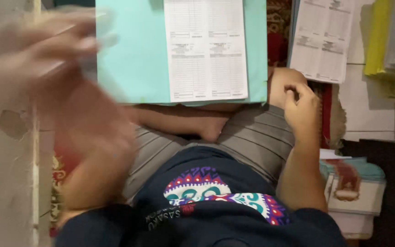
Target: The person organizes and reviews printed documents by flipping through stacks of papers and individual sheets by hand, then placing them onto a stack or into a folder on the floor.
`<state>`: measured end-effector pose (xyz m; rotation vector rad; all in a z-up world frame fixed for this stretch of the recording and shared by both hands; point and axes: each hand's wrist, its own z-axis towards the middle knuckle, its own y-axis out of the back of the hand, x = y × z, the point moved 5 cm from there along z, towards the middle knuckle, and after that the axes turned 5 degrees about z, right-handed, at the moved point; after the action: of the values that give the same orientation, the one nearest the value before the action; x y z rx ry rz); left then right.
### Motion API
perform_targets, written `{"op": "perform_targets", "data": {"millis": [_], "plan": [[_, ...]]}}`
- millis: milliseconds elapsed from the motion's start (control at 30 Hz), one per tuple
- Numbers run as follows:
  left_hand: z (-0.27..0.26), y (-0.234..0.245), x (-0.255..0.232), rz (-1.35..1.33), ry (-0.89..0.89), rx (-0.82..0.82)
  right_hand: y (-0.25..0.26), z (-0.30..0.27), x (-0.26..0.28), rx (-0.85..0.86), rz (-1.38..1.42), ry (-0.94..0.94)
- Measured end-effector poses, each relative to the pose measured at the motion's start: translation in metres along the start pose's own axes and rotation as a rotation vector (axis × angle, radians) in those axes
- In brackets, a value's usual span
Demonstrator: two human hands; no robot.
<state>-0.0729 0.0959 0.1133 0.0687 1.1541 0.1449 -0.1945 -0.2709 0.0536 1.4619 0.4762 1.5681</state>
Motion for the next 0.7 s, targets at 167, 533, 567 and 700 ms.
{"op": "perform_targets", "data": {"millis": [167,533,567,700], "plan": [[0.004,-0.022,0.103,0.052,0.011,0.057,-0.033,0.037,0.044,0.074,0.556,0.101],[-0.001,-0.054,0.149,0.165,0.175,0.250,-0.145,0.080,0.016,0.226,0.984,0.030],[-0.003,-0.056,0.148,0.201,0.163,0.266,-0.148,0.080,0.019,0.251,1.022,0.032],[-0.004,-0.059,0.145,0.240,0.131,0.282,-0.159,0.076,0.013,0.281,1.024,0.029]]}}
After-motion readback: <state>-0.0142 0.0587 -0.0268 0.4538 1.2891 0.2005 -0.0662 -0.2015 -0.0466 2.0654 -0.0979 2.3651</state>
